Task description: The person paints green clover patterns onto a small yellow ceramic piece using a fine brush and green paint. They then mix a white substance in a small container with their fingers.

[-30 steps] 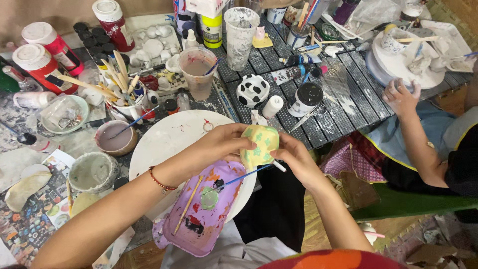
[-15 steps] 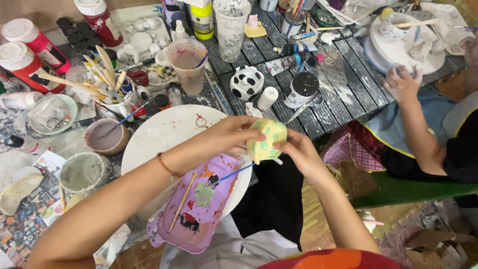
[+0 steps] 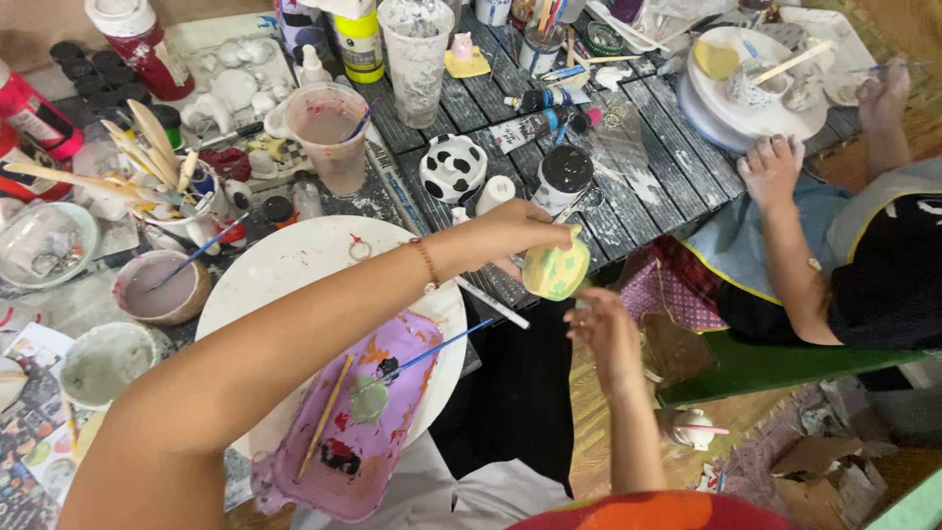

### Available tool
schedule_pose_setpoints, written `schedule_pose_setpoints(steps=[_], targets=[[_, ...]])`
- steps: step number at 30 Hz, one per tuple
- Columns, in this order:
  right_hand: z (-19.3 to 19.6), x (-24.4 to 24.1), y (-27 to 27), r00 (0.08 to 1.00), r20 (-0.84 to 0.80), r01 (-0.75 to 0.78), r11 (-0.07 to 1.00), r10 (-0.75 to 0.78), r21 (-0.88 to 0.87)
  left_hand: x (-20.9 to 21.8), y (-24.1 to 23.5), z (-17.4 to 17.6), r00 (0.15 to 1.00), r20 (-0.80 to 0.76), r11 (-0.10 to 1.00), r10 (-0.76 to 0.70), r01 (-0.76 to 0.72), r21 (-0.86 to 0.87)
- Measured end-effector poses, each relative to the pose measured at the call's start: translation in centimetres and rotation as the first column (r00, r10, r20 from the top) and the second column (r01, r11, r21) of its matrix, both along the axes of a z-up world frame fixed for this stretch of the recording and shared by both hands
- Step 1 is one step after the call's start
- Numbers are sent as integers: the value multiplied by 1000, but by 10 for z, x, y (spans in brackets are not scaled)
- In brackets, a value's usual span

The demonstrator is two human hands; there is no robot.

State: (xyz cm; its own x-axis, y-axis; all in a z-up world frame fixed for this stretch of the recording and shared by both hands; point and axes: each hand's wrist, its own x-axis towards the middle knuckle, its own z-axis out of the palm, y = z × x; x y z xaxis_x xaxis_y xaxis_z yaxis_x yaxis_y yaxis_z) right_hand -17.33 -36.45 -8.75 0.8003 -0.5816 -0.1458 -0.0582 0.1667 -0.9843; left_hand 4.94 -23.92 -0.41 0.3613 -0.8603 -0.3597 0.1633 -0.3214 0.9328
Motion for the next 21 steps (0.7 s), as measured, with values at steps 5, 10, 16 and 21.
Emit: schedule_pose_setpoints(steps=[5, 10, 16, 21], targets=[[-26, 0, 10, 996, 77, 28, 988, -40, 155, 5, -27, -41, 989, 133, 998, -60, 56, 36], [-33, -5, 21, 980, 176, 60, 978, -96, 199, -2, -41, -67, 992, 108, 996, -71, 65, 65], [-33, -11, 26, 942, 322, 32, 980, -95, 197, 2, -46, -77, 996, 54, 991, -65, 58, 124], [-32, -11, 27, 926, 329, 90, 956, -183, 278, 10, -44, -81, 1000, 5, 989, -19, 18, 147]])
